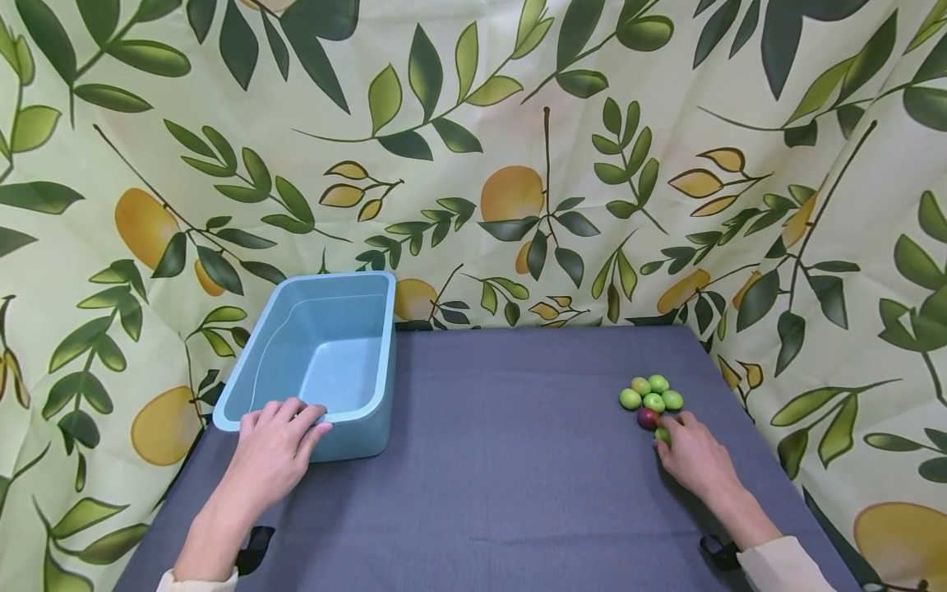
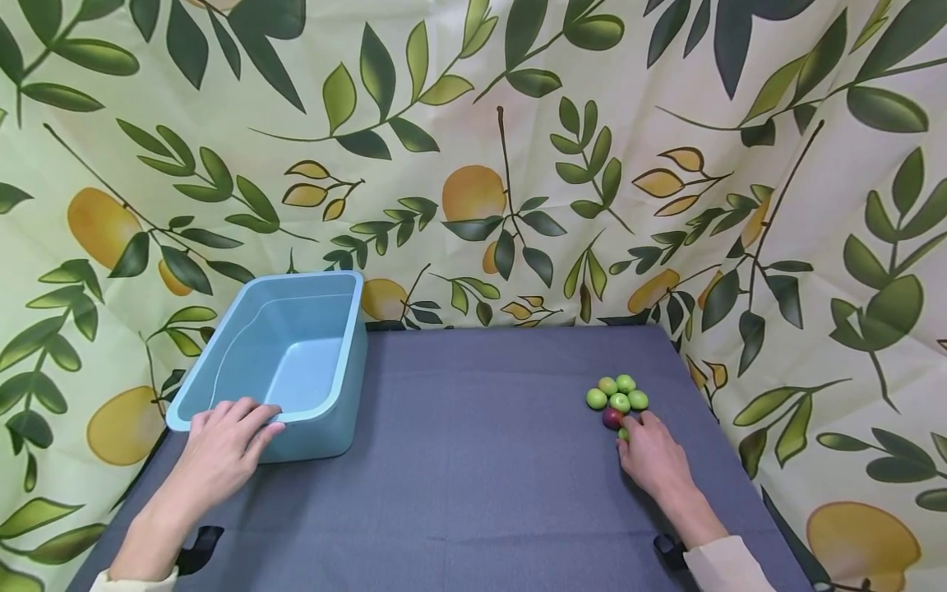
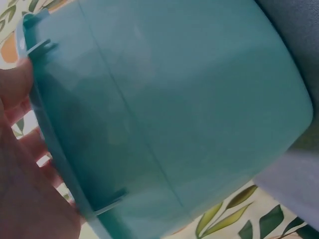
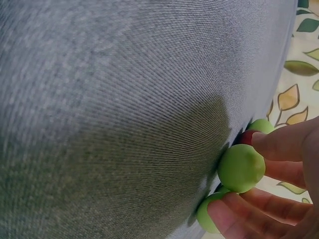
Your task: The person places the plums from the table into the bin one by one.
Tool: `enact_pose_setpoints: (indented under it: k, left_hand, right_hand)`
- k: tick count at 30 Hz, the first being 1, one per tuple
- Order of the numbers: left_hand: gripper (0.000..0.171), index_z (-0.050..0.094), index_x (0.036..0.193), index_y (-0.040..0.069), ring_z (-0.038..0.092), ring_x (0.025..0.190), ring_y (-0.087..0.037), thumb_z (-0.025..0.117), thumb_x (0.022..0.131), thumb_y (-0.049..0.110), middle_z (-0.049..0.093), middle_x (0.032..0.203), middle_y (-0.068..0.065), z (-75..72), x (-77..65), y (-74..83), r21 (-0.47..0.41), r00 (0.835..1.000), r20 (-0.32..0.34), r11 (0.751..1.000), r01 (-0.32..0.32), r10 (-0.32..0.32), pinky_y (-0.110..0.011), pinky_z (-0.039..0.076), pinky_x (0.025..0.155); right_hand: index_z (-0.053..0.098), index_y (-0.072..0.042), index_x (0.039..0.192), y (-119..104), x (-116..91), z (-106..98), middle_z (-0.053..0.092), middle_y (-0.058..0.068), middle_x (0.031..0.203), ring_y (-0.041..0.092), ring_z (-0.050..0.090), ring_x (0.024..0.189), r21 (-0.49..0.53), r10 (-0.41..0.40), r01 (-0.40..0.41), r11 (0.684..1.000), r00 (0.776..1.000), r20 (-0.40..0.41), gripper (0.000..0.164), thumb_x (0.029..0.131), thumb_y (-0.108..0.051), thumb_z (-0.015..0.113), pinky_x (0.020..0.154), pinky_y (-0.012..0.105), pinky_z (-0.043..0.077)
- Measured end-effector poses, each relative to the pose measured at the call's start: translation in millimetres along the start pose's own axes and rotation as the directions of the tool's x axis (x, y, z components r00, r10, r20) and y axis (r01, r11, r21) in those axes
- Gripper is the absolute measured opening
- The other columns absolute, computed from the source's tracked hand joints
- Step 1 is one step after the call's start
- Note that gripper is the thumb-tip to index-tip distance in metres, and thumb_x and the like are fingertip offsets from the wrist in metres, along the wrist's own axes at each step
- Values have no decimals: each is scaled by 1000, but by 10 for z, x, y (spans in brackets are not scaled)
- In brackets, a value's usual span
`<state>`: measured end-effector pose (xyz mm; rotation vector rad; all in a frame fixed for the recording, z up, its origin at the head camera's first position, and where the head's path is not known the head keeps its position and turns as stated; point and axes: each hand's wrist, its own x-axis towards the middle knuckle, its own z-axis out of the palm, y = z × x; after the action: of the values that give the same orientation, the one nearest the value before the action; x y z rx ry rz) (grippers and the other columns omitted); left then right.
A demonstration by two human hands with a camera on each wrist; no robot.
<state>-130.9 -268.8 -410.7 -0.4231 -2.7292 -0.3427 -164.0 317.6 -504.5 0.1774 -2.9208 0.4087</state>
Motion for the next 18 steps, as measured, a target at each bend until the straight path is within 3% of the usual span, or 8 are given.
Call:
enact_pose_setpoints:
  k: [11,18]
  left_hand:
    - [16,71,110,11,51,91,-29,68,95,14,60,98,-3,92,9,-27,-28,996,-60,997,-72,70,-50,31,77]
    - [14,71,109,13,50,91,-27,68,95,15,60,99,-1,104,39,16,-55,995,-49,995,-87,84,-47,30,77]
  right_hand:
    - [68,7,111,10,-10,15,58,29,103,46,61,85,14,11,-11,1000,1000,-4,31,85,-7,75,59,60,50]
    - [67,6,109,7,-6,25,58,29,104,45,61,87,11,18,-18,1000,1000,5,29,85,-7,75,59,60,50]
